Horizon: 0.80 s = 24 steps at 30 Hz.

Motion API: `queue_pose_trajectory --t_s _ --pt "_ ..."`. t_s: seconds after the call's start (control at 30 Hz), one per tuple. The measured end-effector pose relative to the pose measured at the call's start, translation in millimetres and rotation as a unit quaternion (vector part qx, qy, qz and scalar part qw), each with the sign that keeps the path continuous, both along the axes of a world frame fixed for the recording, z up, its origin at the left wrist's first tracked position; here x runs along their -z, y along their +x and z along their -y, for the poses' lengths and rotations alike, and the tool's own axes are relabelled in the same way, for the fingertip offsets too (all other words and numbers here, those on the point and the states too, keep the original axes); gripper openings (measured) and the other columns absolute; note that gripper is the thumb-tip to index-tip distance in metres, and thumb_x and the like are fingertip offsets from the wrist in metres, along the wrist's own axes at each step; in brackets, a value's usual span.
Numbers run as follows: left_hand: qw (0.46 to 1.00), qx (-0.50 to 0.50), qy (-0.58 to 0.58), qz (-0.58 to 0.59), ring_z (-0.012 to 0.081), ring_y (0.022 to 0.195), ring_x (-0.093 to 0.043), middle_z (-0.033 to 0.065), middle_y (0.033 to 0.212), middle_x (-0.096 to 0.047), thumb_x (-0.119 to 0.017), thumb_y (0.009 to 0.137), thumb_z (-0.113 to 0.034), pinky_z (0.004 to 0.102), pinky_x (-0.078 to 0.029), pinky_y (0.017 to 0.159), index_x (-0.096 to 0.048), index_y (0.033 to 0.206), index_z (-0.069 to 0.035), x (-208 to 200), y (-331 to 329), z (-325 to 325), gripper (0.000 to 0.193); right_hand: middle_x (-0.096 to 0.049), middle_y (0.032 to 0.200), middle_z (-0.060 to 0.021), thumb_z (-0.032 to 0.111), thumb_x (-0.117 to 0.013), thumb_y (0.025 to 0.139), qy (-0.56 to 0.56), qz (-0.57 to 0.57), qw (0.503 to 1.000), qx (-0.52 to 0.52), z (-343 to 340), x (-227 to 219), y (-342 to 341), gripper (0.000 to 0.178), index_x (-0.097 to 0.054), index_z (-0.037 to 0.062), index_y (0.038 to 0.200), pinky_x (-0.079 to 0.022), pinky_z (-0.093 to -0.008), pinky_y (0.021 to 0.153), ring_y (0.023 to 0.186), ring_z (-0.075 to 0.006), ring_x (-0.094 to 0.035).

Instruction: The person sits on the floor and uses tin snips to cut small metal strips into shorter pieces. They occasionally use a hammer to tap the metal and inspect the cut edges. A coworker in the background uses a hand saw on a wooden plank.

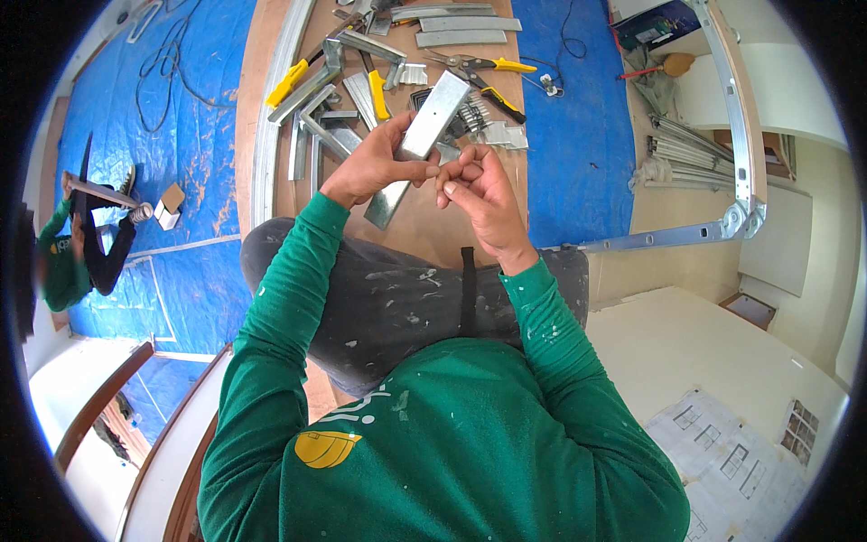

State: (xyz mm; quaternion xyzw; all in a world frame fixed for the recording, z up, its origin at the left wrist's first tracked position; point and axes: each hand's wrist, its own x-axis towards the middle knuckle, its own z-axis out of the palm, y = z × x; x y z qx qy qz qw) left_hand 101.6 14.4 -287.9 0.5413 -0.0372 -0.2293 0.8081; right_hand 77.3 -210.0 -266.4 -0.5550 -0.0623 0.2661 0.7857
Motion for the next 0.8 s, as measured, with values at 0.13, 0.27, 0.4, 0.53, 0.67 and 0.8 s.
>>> queue_pose_trajectory --t_s 0.13,0.27,0.4,0.53,0.67,0.8 --pt "1.0 0.001 0.007 -0.001 0.0103 0.082 -0.065 0.0045 0.1 -0.071 -0.086 0.083 0.0 0.0266 -0.054 0.07 -0.05 0.144 0.002 -1 0 2 0.071 -0.066 0.107 -0.0098 -0.007 -0.058 0.101 -0.005 0.002 1.0 0.004 -1 1 -1 0.033 -0.043 0.0113 0.124 -0.052 -0.0339 0.086 0.091 -0.0173 -0.063" --pt "1.0 0.005 0.013 -0.001 0.0102 0.083 -0.065 0.004 0.1 -0.071 -0.086 0.083 -0.002 0.0267 -0.054 0.07 -0.05 0.143 0.002 0 0 0 0.07 -0.066 0.109 -0.0099 -0.007 -0.058 0.101 -0.007 0.005 1.0 -0.004 1 4 0 0.033 -0.042 0.0109 0.124 -0.052 -0.0339 0.086 0.091 -0.0175 -0.063" --pt "1.0 0.0 0.011 0.004 0.0105 0.083 -0.065 0.0045 0.1 -0.071 -0.086 0.083 -0.002 0.0268 -0.054 0.07 -0.051 0.142 0.002 -2 -1 2 0.068 -0.067 0.109 -0.01 -0.006 -0.058 0.101 -0.01 0.005 1.0 0.007 0 4 0 0.033 -0.042 0.0111 0.124 -0.052 -0.0339 0.086 0.091 -0.0177 -0.063" --pt "0.999 -0.003 0.035 0.011 0.0107 0.083 -0.065 0.0052 0.101 -0.071 -0.085 0.084 -0.002 0.0273 -0.054 0.071 -0.053 0.139 0.002 -2 -1 3 0.063 -0.066 0.106 -0.0101 -0.005 -0.06 0.101 -0.011 -0.006 1.0 0.012 -1 3 -1 0.032 -0.042 0.0105 0.122 -0.053 -0.0331 0.085 0.091 -0.0173 -0.063" --pt "0.999 0.001 0.047 0.006 0.0111 0.083 -0.065 0.0056 0.102 -0.07 -0.083 0.085 -0.001 0.0284 -0.055 0.071 -0.053 0.138 0.003 -2 0 1 0.061 -0.066 0.105 -0.0103 -0.004 -0.061 0.1 -0.002 -0.013 1.0 0.003 2 5 2 0.032 -0.042 0.0103 0.122 -0.053 -0.033 0.084 0.09 -0.0174 -0.063" --pt "0.99 -0.103 0.1 0.012 0.0128 0.079 -0.066 0.0061 0.099 -0.07 -0.078 0.088 -0.004 0.0293 -0.055 0.072 -0.053 0.135 0.005 9 6 -4 0.054 -0.066 0.105 -0.0082 0.0 -0.065 0.1 -0.094 0.072 0.993 0.011 9 4 28 0.027 -0.048 0.009 0.119 -0.053 -0.0326 0.087 0.092 -0.0157 -0.064"
